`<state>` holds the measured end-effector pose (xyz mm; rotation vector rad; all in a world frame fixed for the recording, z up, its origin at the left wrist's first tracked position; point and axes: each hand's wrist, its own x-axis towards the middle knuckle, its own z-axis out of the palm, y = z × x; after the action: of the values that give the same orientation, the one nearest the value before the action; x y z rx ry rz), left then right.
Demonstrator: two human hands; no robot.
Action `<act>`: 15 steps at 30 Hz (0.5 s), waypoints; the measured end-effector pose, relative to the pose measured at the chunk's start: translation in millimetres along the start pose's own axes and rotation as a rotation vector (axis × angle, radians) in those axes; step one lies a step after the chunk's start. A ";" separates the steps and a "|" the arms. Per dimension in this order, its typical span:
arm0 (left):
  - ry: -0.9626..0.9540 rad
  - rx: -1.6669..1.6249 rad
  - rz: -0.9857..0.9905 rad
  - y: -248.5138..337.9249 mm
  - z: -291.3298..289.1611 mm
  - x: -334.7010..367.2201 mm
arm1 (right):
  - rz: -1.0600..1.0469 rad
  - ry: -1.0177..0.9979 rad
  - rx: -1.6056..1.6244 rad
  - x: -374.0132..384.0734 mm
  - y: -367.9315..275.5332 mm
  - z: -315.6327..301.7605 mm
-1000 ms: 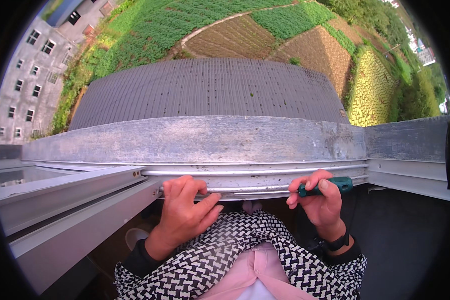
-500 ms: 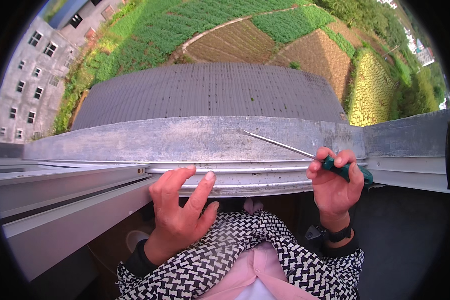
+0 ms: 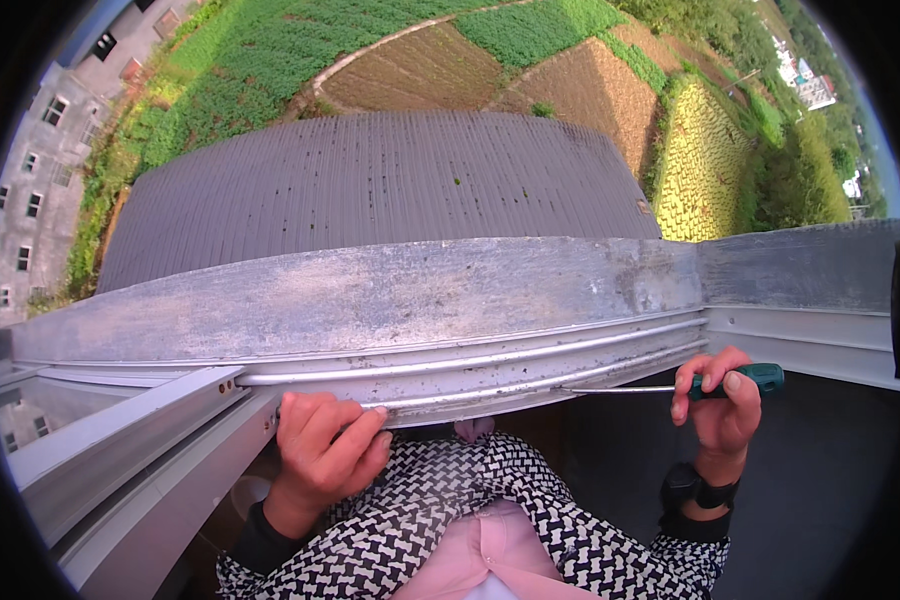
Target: The person uses a screwdriver to tighten screws along the bottom and side edges of a window frame. They repeatedly open and close the window to check alignment while continuing to secure the frame.
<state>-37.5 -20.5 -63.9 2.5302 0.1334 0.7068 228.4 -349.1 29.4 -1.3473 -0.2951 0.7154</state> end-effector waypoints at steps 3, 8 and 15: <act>0.022 -0.021 0.029 -6.2 3.8 -1.4 | 0.094 -0.093 0.233 14.1 24.4 45.0; 0.036 -0.020 0.066 -11.1 4.0 -5.6 | 0.252 -0.363 0.249 22.9 46.4 84.9; 0.035 -0.074 0.089 -11.6 -0.5 -8.4 | 0.044 0.183 -0.209 -15.8 -34.7 -51.4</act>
<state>-44.5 -12.2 -73.1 2.4660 0.0067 0.7765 256.8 -400.9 54.0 -1.6110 -0.1984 0.6043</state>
